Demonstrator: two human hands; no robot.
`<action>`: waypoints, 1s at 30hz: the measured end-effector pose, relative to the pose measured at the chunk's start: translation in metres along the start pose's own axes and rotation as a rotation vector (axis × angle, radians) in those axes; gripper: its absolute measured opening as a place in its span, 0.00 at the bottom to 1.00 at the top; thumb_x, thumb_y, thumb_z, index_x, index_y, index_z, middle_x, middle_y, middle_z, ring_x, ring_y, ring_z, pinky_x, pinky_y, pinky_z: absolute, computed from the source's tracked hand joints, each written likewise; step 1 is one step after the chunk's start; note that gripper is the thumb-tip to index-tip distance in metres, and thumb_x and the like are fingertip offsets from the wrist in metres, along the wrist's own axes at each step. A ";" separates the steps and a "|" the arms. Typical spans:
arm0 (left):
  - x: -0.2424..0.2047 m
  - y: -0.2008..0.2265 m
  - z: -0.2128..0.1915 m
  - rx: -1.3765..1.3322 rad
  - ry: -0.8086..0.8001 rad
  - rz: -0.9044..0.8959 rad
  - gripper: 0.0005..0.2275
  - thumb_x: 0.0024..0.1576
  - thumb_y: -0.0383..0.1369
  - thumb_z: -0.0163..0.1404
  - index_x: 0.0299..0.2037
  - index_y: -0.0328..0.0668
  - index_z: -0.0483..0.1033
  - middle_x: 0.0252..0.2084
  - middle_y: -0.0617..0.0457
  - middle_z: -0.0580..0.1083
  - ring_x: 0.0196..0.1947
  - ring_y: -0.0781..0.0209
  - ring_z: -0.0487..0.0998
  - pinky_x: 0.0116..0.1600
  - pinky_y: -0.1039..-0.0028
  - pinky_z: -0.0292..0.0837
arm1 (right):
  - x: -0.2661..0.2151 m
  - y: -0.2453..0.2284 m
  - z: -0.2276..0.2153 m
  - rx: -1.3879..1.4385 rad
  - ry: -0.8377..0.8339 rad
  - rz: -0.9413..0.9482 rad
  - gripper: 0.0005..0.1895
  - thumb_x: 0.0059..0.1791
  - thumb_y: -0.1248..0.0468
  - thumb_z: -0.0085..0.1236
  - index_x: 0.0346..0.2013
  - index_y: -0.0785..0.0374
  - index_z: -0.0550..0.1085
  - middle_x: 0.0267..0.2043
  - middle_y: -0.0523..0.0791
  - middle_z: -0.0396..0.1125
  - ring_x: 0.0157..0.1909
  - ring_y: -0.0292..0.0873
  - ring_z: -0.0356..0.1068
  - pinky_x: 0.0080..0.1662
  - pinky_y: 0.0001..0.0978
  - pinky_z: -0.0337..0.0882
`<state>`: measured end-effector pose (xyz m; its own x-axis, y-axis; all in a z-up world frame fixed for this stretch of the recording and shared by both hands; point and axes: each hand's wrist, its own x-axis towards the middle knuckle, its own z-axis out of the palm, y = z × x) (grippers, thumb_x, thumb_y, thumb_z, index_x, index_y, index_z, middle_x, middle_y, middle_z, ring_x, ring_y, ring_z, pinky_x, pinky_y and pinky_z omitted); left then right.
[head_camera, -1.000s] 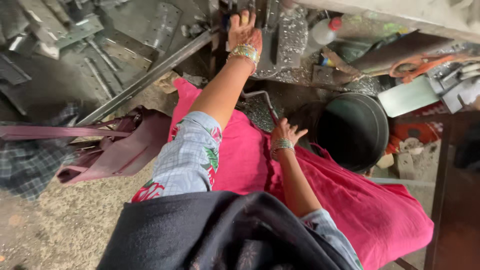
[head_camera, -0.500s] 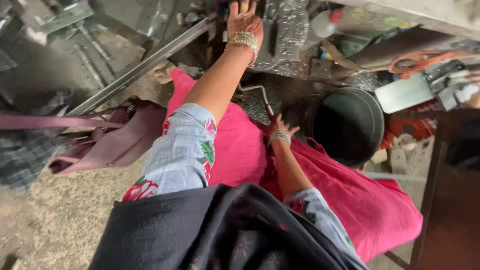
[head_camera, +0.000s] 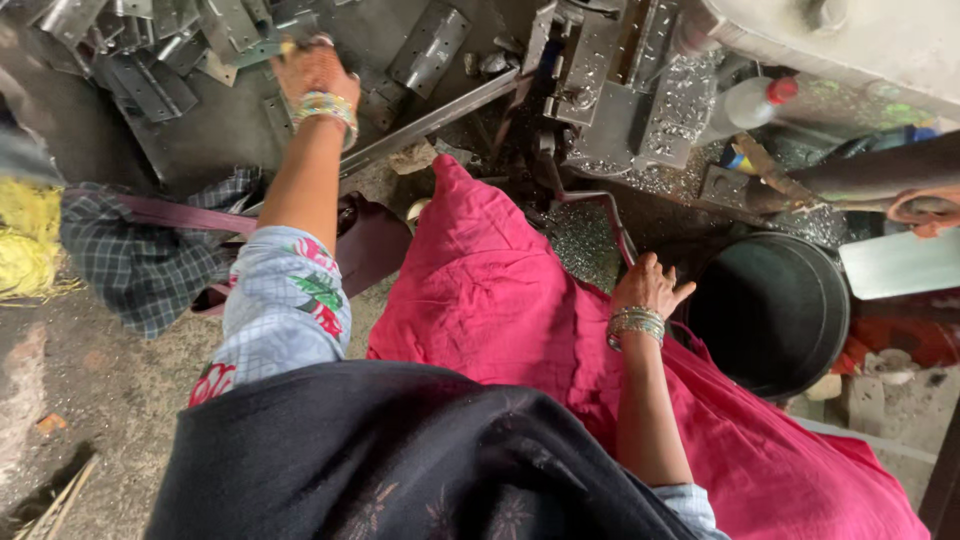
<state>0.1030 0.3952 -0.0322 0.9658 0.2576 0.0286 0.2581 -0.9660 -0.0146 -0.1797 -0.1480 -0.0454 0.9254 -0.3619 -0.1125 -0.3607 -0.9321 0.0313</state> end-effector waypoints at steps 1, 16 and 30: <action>0.002 -0.001 0.000 -0.102 -0.079 -0.091 0.31 0.50 0.47 0.60 0.61 0.42 0.69 0.65 0.40 0.68 0.68 0.38 0.63 0.68 0.44 0.50 | -0.003 0.003 0.003 0.007 -0.010 0.015 0.12 0.56 0.62 0.41 0.47 0.62 0.72 0.52 0.51 0.74 0.67 0.62 0.64 0.66 0.75 0.43; -0.196 0.269 -0.129 -0.384 0.101 0.771 0.10 0.61 0.30 0.45 0.48 0.35 0.75 0.39 0.38 0.77 0.39 0.41 0.80 0.42 0.55 0.77 | -0.006 0.000 -0.001 0.001 -0.059 0.034 0.13 0.52 0.59 0.46 0.48 0.60 0.72 0.48 0.50 0.75 0.65 0.57 0.65 0.66 0.70 0.45; -0.198 0.339 -0.076 -0.076 -0.001 0.728 0.16 0.62 0.33 0.41 0.52 0.39 0.81 0.69 0.45 0.67 0.74 0.45 0.56 0.76 0.47 0.29 | 0.002 -0.010 0.029 0.101 -0.260 0.139 0.22 0.55 0.56 0.43 0.63 0.60 0.62 0.59 0.52 0.69 0.68 0.58 0.62 0.68 0.77 0.34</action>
<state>-0.0023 0.0147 0.0336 0.8919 -0.4506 0.0374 -0.4519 -0.8911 0.0401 -0.1779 -0.1389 -0.0748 0.8107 -0.4583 -0.3644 -0.5033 -0.8635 -0.0337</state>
